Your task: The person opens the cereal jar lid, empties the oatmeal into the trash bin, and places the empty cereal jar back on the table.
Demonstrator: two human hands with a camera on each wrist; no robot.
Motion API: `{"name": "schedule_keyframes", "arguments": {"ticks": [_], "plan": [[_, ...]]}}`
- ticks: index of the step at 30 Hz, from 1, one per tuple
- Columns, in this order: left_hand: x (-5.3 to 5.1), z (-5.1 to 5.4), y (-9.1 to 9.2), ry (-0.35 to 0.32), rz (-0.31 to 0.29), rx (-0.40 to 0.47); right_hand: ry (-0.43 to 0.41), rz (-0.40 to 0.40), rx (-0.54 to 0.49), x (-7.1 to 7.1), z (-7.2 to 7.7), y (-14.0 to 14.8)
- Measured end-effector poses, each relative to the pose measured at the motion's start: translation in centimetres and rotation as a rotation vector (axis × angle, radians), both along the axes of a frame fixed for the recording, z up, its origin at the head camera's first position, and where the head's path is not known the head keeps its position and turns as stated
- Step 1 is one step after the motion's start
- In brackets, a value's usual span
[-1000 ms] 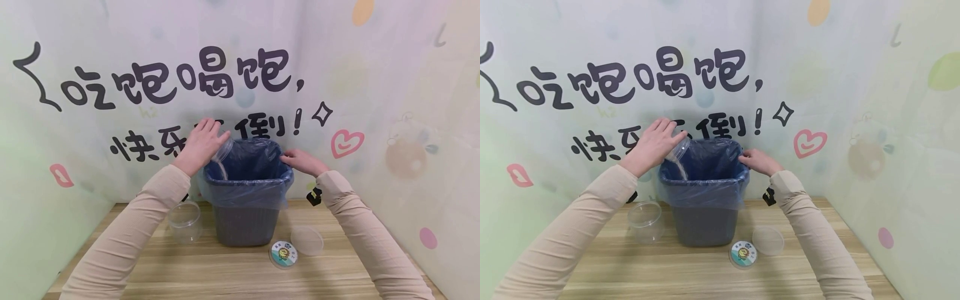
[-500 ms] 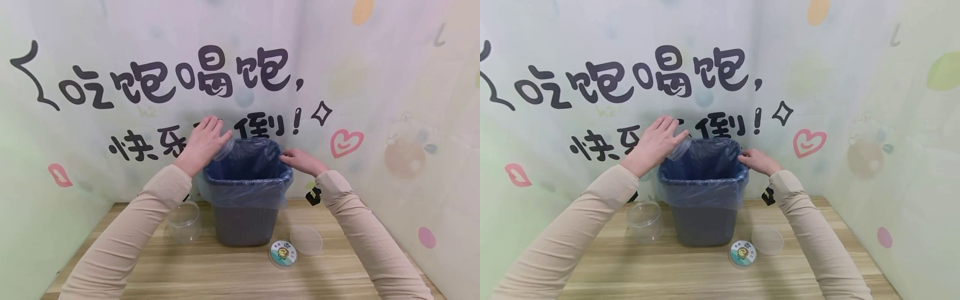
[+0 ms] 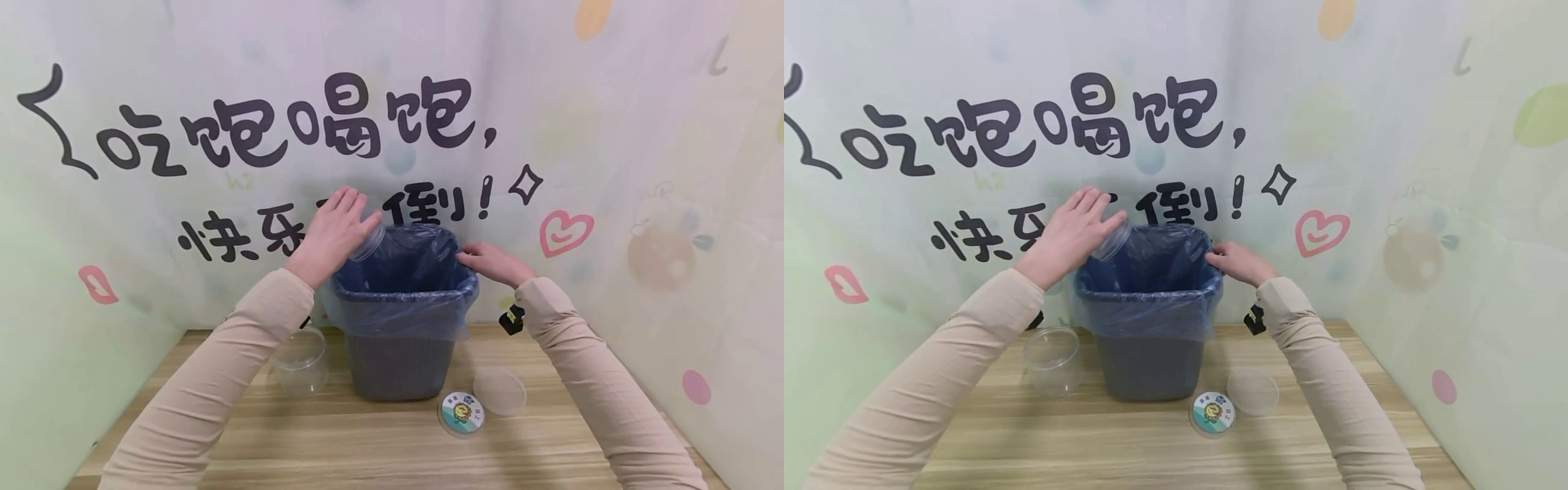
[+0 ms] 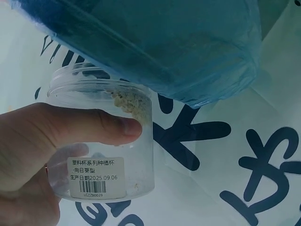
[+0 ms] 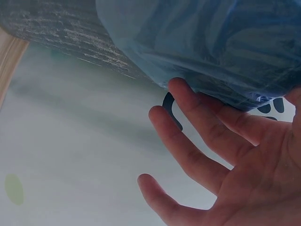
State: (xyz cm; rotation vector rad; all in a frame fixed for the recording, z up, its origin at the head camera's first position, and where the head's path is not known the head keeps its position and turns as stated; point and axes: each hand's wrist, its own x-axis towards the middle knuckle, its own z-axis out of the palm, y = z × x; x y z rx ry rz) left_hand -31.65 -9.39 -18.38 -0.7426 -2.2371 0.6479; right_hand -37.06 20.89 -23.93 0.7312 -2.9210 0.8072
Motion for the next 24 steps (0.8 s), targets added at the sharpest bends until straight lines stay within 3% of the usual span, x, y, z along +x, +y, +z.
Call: {"name": "schedule_keyframes", "arguments": {"ticks": [6,11,16,20,24], "plan": [[0.1,0.5,-0.5,-0.073,0.023,0.053,-0.005,0.003,-0.012,0.0,0.0,0.0],[0.4,0.9,-0.8,-0.092,0.016,0.079,-0.009,0.002,-0.018,0.0,-0.1,0.0],[0.9,2.1,-0.7,-0.102,0.040,0.107,-0.008,0.006,-0.027,0.0,-0.1,0.0],[1.1,2.8,-0.5,-0.116,0.069,0.086,-0.007,0.001,-0.033,0.1,-0.2,0.0],[0.9,2.7,-0.2,-0.120,0.091,0.032,-0.011,-0.002,-0.044,0.1,-0.2,0.0]]}}
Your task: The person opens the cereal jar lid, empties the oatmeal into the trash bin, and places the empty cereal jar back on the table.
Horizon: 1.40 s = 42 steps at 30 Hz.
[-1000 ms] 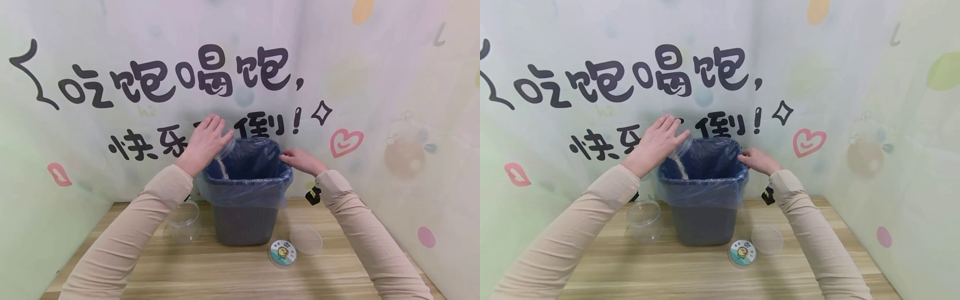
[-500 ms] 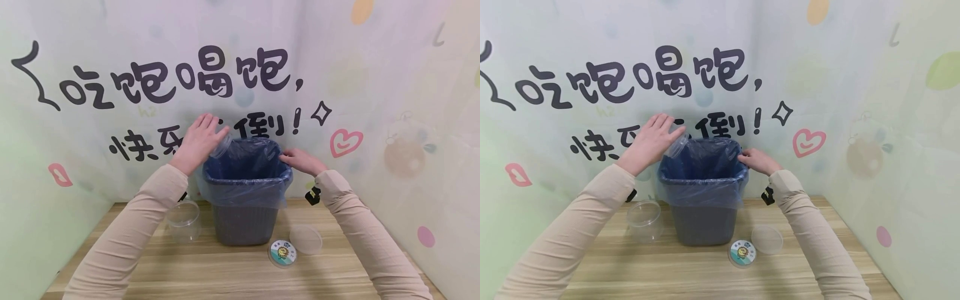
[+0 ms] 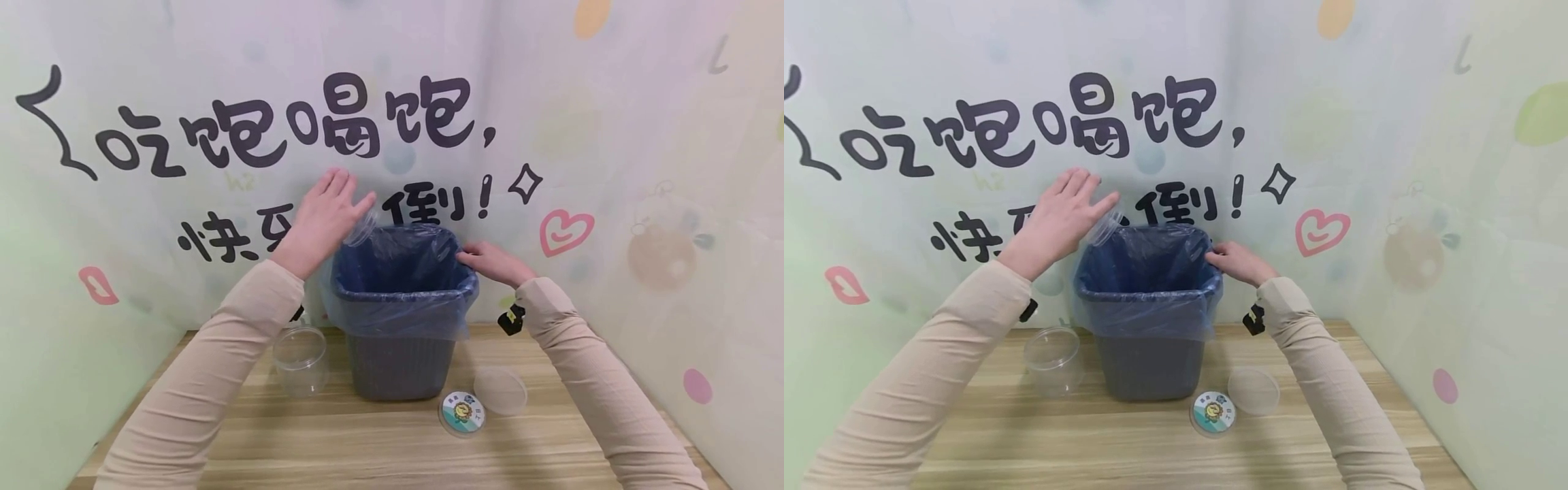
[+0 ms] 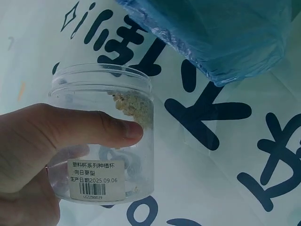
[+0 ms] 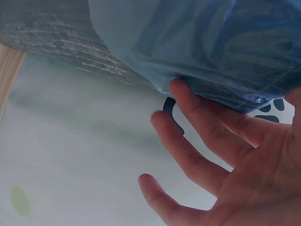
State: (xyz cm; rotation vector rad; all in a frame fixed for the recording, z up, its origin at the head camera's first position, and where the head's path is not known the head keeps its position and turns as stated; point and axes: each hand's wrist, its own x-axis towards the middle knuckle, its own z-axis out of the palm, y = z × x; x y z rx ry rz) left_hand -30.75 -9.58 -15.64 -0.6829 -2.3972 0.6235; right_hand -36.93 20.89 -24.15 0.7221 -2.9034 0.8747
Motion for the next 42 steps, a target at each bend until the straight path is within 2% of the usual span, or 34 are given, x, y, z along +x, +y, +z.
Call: {"name": "schedule_keyframes", "arguments": {"ticks": [7,13,21,32,37,40,42], "plan": [[-0.2,-1.2,0.6,0.064,-0.032,-0.084,-0.037,-0.015,-0.044,0.0,0.0,-0.1],[-0.3,-2.0,1.0,0.095,-0.048,-0.100,-0.055,0.017,-0.067,-0.1,0.1,0.4],[-0.4,-2.5,1.2,0.119,-0.069,-0.091,0.035,0.063,-0.011,-0.7,-0.4,1.5],[-0.5,-2.9,1.5,0.136,-0.072,-0.113,0.060,0.061,0.007,-0.7,-0.6,1.7],[-0.4,-2.5,1.5,0.112,-0.077,-0.107,0.068,0.049,0.008,-0.8,-0.8,1.6],[-0.2,-1.5,1.3,0.080,-0.075,-0.081,0.075,0.053,0.007,-0.9,-0.9,1.5],[0.0,-0.8,1.2,0.089,-0.086,-0.037,0.082,0.058,0.006,-0.9,-0.9,1.5]]}}
